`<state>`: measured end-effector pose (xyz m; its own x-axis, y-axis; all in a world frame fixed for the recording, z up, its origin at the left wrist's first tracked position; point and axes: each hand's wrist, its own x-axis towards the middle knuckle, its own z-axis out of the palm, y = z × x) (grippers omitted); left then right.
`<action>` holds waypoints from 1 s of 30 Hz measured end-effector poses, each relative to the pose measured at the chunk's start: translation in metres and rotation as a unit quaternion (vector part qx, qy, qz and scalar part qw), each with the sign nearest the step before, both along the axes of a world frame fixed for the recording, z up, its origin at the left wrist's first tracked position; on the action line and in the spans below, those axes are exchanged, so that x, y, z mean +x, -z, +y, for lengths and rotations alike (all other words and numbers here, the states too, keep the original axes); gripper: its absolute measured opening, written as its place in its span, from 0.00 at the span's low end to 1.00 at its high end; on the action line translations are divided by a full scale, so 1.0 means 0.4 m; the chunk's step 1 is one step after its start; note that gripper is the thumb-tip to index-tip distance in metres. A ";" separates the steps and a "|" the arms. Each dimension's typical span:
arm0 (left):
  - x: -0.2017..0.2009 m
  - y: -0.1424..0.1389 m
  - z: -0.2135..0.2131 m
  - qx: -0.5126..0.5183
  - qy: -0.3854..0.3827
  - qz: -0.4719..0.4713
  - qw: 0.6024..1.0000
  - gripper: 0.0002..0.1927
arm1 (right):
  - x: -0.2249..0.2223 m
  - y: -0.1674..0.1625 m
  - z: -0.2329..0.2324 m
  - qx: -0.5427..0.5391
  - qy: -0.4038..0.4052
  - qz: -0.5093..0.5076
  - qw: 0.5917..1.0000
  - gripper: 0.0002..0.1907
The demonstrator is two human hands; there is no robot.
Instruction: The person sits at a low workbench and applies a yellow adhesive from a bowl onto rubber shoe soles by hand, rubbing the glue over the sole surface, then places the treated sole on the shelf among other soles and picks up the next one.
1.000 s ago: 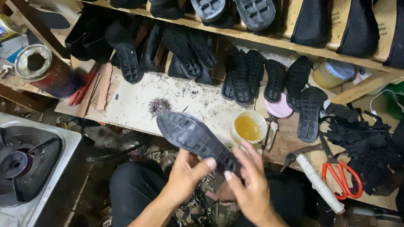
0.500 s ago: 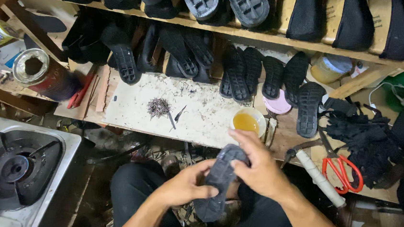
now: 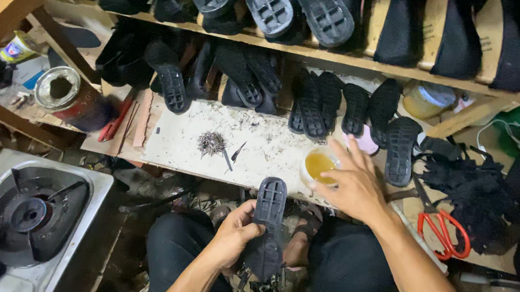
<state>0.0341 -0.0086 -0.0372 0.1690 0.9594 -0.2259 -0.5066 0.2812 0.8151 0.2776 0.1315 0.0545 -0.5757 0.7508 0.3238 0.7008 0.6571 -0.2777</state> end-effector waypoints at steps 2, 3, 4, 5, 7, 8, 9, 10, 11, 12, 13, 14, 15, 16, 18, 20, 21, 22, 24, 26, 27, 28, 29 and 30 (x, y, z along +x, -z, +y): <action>-0.006 -0.007 -0.001 -0.018 0.003 -0.029 0.999 0.23 | 0.010 0.003 -0.019 -0.025 0.002 0.048 0.999 0.14; -0.008 -0.011 -0.002 -0.019 0.008 -0.039 0.999 0.24 | 0.011 0.004 -0.034 -0.037 0.005 0.073 0.997 0.12; -0.009 -0.017 0.002 -0.018 0.015 -0.049 0.999 0.24 | 0.010 0.003 -0.052 -0.049 -0.002 0.095 0.994 0.10; -0.006 -0.024 0.007 -0.016 0.013 -0.047 0.999 0.25 | 0.007 0.002 -0.076 -0.061 -0.009 0.117 0.991 0.08; 0.001 -0.039 0.011 -0.015 0.011 -0.042 0.999 0.28 | -0.011 0.007 -0.139 -0.048 -0.033 0.134 0.989 0.09; 0.006 -0.048 0.013 -0.013 0.015 -0.054 0.998 0.28 | -0.028 0.013 -0.174 -0.021 -0.051 0.130 0.990 0.13; 0.011 -0.056 0.014 -0.010 0.019 -0.066 0.998 0.28 | -0.038 0.016 -0.200 0.006 -0.069 0.126 0.990 0.18; 0.014 -0.066 0.015 -0.007 0.023 -0.077 0.997 0.28 | -0.045 0.019 -0.217 0.048 -0.098 0.113 0.988 0.20; 0.016 -0.074 0.014 -0.005 0.030 -0.081 0.996 0.29 | -0.051 0.022 -0.226 0.088 -0.127 0.100 0.983 0.22; 0.017 -0.085 0.012 -0.003 0.036 -0.085 0.996 0.30 | -0.056 0.024 -0.226 0.128 -0.156 0.087 0.976 0.24; 0.016 -0.094 0.010 -0.002 0.042 -0.089 0.995 0.30 | -0.056 0.025 -0.221 0.146 -0.133 0.091 0.976 0.24; 0.016 -0.104 0.006 0.005 0.055 -0.092 0.994 0.30 | -0.053 0.024 -0.209 0.162 -0.108 0.095 0.976 0.23; 0.016 -0.112 0.002 0.011 0.070 -0.095 0.993 0.30 | -0.049 0.023 -0.196 0.178 -0.082 0.099 0.976 0.22; 0.014 -0.120 0.000 0.018 0.085 -0.098 0.991 0.31 | -0.038 0.018 -0.185 0.152 -0.075 0.099 0.980 0.23; 0.015 -0.130 -0.006 0.019 0.101 -0.068 0.992 0.32 | -0.030 0.015 -0.171 0.104 -0.061 0.100 0.988 0.23; 0.018 -0.129 -0.010 0.023 0.103 -0.062 0.992 0.32 | -0.029 0.016 -0.180 0.092 -0.052 0.105 0.989 0.23; 0.022 -0.124 -0.009 0.027 0.094 -0.070 0.993 0.32 | -0.033 0.020 -0.188 0.085 -0.050 0.107 0.989 0.23; 0.023 -0.116 -0.009 0.031 0.084 -0.079 0.993 0.31 | -0.042 0.026 -0.202 0.050 -0.059 0.123 0.989 0.23; 0.022 -0.094 -0.004 0.032 0.034 -0.093 0.995 0.29 | -0.056 0.040 -0.229 -0.020 -0.080 0.154 0.985 0.22; 0.014 -0.068 0.006 0.023 -0.004 -0.108 0.994 0.26 | -0.053 0.049 -0.239 -0.073 -0.146 0.172 0.971 0.20; 0.008 -0.055 0.013 0.013 -0.017 -0.116 0.993 0.24 | -0.047 0.052 -0.238 -0.099 -0.179 0.180 0.962 0.20; 0.000 -0.046 0.014 0.001 -0.029 -0.123 0.992 0.22 | -0.040 0.052 -0.226 -0.070 -0.152 0.162 0.972 0.18; -0.006 -0.037 0.011 -0.021 -0.024 -0.139 0.990 0.20 | -0.034 0.052 -0.204 -0.041 -0.123 0.145 0.981 0.16; -0.013 -0.031 0.012 -0.041 -0.018 -0.155 0.987 0.19 | -0.029 0.052 -0.182 -0.011 -0.093 0.126 0.988 0.15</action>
<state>0.0290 -0.0038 -0.0247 0.2085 0.9464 -0.2466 -0.7393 0.3175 0.5937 0.2662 0.0587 0.0338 -0.6067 0.6486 0.4597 0.4756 0.7594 -0.4439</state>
